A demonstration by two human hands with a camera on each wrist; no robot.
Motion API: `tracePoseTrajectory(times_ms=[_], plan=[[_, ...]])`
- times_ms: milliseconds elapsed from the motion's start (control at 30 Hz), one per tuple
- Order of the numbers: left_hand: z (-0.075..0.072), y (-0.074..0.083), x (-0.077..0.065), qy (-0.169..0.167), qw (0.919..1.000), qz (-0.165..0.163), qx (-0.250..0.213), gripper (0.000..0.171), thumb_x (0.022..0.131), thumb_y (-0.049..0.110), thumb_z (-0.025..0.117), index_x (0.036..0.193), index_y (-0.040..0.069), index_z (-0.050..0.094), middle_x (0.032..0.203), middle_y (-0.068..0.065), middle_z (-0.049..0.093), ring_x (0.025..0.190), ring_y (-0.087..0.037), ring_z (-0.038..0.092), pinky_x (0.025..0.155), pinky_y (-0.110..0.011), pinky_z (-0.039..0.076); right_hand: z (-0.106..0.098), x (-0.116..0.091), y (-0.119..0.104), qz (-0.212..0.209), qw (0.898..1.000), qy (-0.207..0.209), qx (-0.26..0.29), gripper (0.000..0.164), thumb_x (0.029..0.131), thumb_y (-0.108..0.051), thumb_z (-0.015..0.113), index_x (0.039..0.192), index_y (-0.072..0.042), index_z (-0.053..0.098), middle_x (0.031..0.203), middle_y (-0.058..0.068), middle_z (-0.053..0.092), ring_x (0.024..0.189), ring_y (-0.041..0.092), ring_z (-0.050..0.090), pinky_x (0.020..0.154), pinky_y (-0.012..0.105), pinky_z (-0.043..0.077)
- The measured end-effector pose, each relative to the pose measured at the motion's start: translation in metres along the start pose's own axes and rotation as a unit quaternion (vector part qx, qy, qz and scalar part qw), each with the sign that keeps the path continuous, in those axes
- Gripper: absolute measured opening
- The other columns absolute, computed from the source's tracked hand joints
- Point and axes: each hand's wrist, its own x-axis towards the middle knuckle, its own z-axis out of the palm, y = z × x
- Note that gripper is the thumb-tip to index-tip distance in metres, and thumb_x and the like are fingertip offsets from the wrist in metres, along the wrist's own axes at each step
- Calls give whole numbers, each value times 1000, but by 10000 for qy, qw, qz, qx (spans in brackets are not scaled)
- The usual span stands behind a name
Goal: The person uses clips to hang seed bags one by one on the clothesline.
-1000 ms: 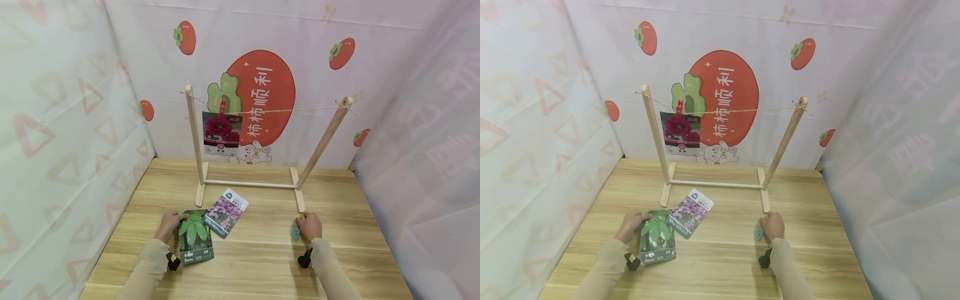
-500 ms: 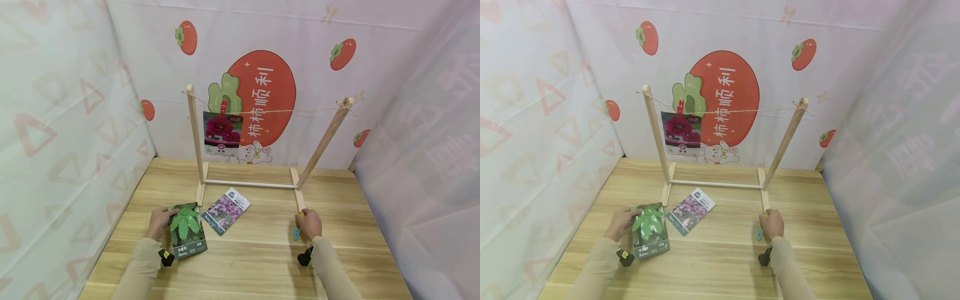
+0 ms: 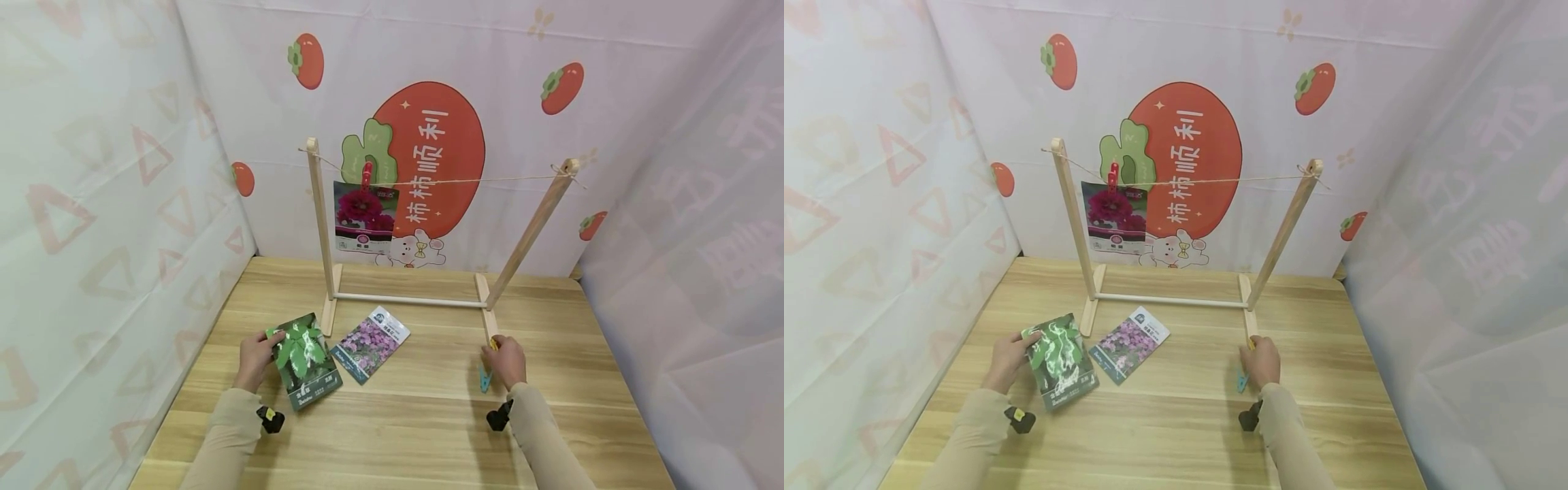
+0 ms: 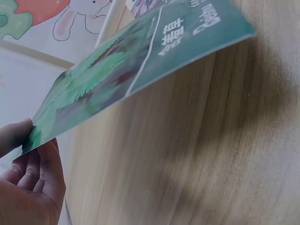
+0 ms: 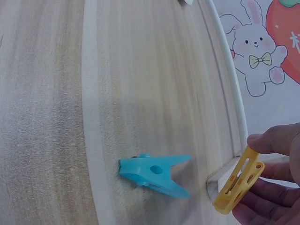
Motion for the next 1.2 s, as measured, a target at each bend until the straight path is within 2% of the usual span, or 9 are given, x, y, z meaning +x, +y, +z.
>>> tracePoseTrajectory(times_ms=[233, 333, 467, 767, 833, 1000, 1200], plan=[[5, 7, -3, 125, 9996, 122, -230, 48, 95, 26, 64, 126, -9, 56, 94, -1, 67, 72, 0, 62, 67, -17, 54, -5, 2, -6, -249, 9996, 165, 0, 41, 91, -14, 65, 123, 12, 60, 106, 29, 66, 91, 35, 64, 80, 50, 53], [9, 9, -4, 110, 9996, 166, -211, 49, 95, 28, 64, 128, -7, 56, 95, 1, 67, 72, 0, 62, 67, -17, 54, -9, 2, -11, -346, 9990, 265, 14, 40, 91, -14, 66, 122, 11, 61, 104, 27, 67, 90, 34, 64, 80, 50, 53], [13, 12, -6, 104, 9995, 235, -200, 50, 94, 30, 65, 128, -6, 57, 101, -2, 67, 73, 1, 62, 69, -17, 55, -17, 3, -16, -484, 9982, 367, -3, 39, 90, -13, 67, 120, 11, 62, 102, 27, 67, 89, 34, 63, 79, 49, 53], [15, 26, -6, 79, 9994, 347, -33, 51, 95, 30, 64, 130, -6, 56, 118, -18, 66, 71, 2, 62, 68, -16, 55, -30, 3, -21, -946, 9936, 579, -218, 35, 89, -12, 68, 116, 11, 64, 100, 26, 67, 88, 34, 63, 78, 49, 52], [16, 29, -6, 38, 9992, 390, -70, 51, 95, 29, 64, 130, -6, 56, 113, -16, 67, 71, 2, 62, 67, -16, 55, -32, 3, -22, -1060, 9919, 654, -246, 34, 89, -12, 69, 114, 10, 64, 97, 25, 67, 86, 33, 63, 77, 49, 52], [17, 37, -8, -29, 9989, 439, -158, 51, 94, 29, 65, 129, -6, 57, 96, 0, 69, 70, 3, 63, 67, -16, 55, -35, 3, -27, -1246, 9886, 786, -312, 33, 90, -14, 68, 114, 9, 65, 97, 24, 65, 87, 34, 61, 76, 50, 51], [19, 44, -11, -41, 9982, 565, -187, 50, 94, 28, 65, 128, -8, 57, 100, -4, 70, 69, 3, 63, 66, -16, 55, -39, 4, -35, -1316, 9868, 901, -277, 34, 91, -14, 68, 116, 8, 64, 99, 24, 65, 89, 34, 61, 78, 50, 51]])
